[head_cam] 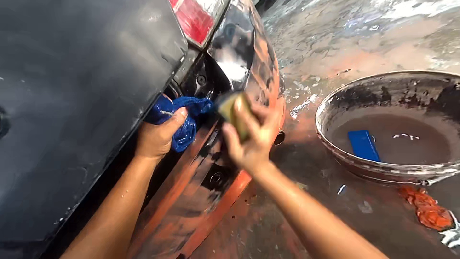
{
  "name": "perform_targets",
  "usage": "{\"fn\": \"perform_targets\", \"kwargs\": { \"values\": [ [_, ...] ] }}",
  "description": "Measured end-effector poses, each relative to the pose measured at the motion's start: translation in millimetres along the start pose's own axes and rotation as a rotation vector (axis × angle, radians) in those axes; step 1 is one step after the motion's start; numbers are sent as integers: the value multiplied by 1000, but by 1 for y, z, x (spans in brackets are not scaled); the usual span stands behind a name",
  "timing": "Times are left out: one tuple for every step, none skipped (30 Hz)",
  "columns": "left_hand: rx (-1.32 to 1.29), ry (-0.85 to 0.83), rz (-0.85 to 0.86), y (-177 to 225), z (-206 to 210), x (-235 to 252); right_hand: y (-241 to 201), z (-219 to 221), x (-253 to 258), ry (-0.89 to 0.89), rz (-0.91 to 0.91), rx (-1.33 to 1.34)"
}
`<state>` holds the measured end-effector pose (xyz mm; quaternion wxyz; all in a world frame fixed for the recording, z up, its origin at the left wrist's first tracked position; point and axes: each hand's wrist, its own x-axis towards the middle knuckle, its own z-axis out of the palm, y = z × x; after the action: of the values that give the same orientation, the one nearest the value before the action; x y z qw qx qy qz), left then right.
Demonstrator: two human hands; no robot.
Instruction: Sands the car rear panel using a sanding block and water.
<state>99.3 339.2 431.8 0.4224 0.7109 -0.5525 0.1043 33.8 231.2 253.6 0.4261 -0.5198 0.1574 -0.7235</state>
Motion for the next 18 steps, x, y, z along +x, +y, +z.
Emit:
{"fn": "perform_targets", "kwargs": {
  "values": [
    [21,0,37,-2,1,1,7,5,29,47,56,-50],
    [55,3,66,-2,2,-1,6,7,44,59,117,-102],
    [87,-1,79,-1,2,-5,-4,3,39,35,156,-136],
    [105,-16,85,1,1,-7,-23,-6,19,-22,160,-123],
    [114,-24,92,2,2,-6,-40,-16,-11,-110,129,-90],
    [114,-20,96,2,3,-4,-47,-20,-41,-167,64,-43],
    [112,-17,94,2,3,-2,-45,-20,-62,-189,-3,-9],
    [103,-11,84,2,4,-2,-35,-19,-65,-196,-59,11],
    [95,-8,78,1,4,-2,-24,-16,-52,-184,-76,19],
    [84,-7,82,1,3,-2,-12,-12,-29,-131,-39,14],
    [75,-6,95,0,3,0,-1,-6,-1,-42,29,3],
    [79,2,111,-1,4,0,6,-2,22,21,114,-23],
    [87,10,124,-1,5,-2,4,-2,28,30,181,-54],
    [101,4,123,1,4,-5,-10,-8,16,-14,202,-78],
    [115,-7,121,2,3,-5,-27,-17,-6,-89,182,-72],
    [127,-8,130,1,3,-4,-33,-22,-32,-139,112,-30],
    [144,5,137,-1,4,-3,-30,-24,-52,-172,29,2],
    [167,18,149,-3,4,-4,-19,-23,-58,-184,-40,19]
  ]
}}
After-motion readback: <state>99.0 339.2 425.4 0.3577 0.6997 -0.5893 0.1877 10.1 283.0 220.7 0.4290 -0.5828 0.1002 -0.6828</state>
